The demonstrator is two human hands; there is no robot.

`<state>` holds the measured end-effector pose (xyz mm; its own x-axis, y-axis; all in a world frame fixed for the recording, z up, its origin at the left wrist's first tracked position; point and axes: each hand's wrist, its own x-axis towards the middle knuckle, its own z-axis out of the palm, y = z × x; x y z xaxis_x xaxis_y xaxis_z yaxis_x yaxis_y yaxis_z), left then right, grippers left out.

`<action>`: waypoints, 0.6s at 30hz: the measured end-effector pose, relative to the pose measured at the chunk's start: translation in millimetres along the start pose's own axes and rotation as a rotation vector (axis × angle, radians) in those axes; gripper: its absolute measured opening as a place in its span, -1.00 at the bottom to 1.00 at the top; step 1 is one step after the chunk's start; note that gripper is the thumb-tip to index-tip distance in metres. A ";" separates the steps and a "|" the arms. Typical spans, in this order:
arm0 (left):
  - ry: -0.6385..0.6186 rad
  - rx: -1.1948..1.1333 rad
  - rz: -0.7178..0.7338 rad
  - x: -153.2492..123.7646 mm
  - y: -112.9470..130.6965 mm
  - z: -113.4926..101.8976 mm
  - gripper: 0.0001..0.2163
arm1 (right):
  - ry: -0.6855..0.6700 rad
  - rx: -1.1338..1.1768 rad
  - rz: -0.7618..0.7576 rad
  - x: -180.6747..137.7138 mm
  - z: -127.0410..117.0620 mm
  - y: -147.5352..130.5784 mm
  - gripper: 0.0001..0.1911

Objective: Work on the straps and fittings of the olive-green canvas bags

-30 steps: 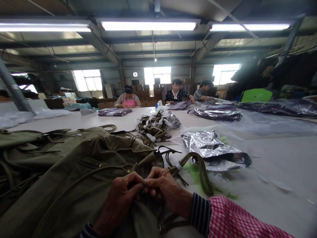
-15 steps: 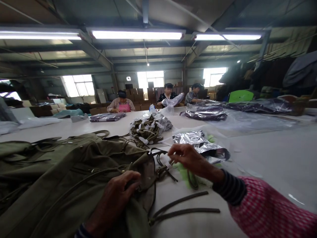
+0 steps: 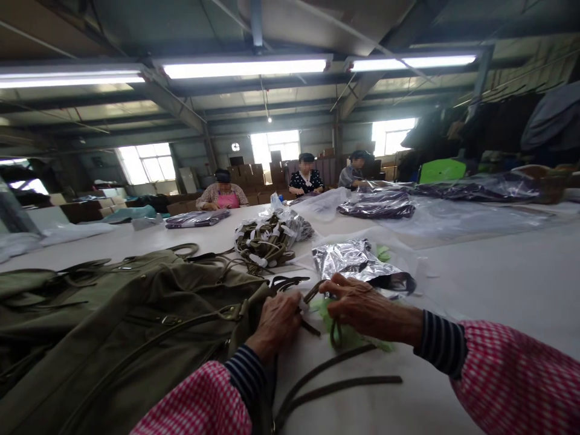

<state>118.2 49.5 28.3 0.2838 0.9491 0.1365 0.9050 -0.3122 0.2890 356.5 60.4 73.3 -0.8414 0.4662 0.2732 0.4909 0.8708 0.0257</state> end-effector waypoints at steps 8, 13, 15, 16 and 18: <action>-0.025 -0.334 0.058 -1.0 -7.2 -13.3 -0.79 | 0.069 -0.021 0.094 26.5 1.9 5.7 -0.86; -0.092 -0.552 0.128 -0.3 -13.2 -19.2 -0.81 | 0.068 -0.099 0.128 34.1 4.4 2.2 -0.79; -0.108 -0.613 0.137 -0.8 -15.5 -17.9 -0.80 | 0.057 -0.062 0.134 33.5 2.6 3.1 -0.76; -0.119 -0.636 0.141 -1.2 -16.3 -17.3 -0.79 | 0.054 -0.038 0.144 32.8 1.5 3.7 -0.75; -0.135 -0.656 0.146 -2.4 -16.5 -17.3 -0.77 | 0.047 -0.012 0.164 31.1 -0.1 4.6 -0.75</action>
<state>97.1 51.7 39.6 0.4636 0.8791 0.1107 0.4873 -0.3574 0.7968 332.6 78.9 82.0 -0.7381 0.5943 0.3196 0.6240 0.7813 -0.0117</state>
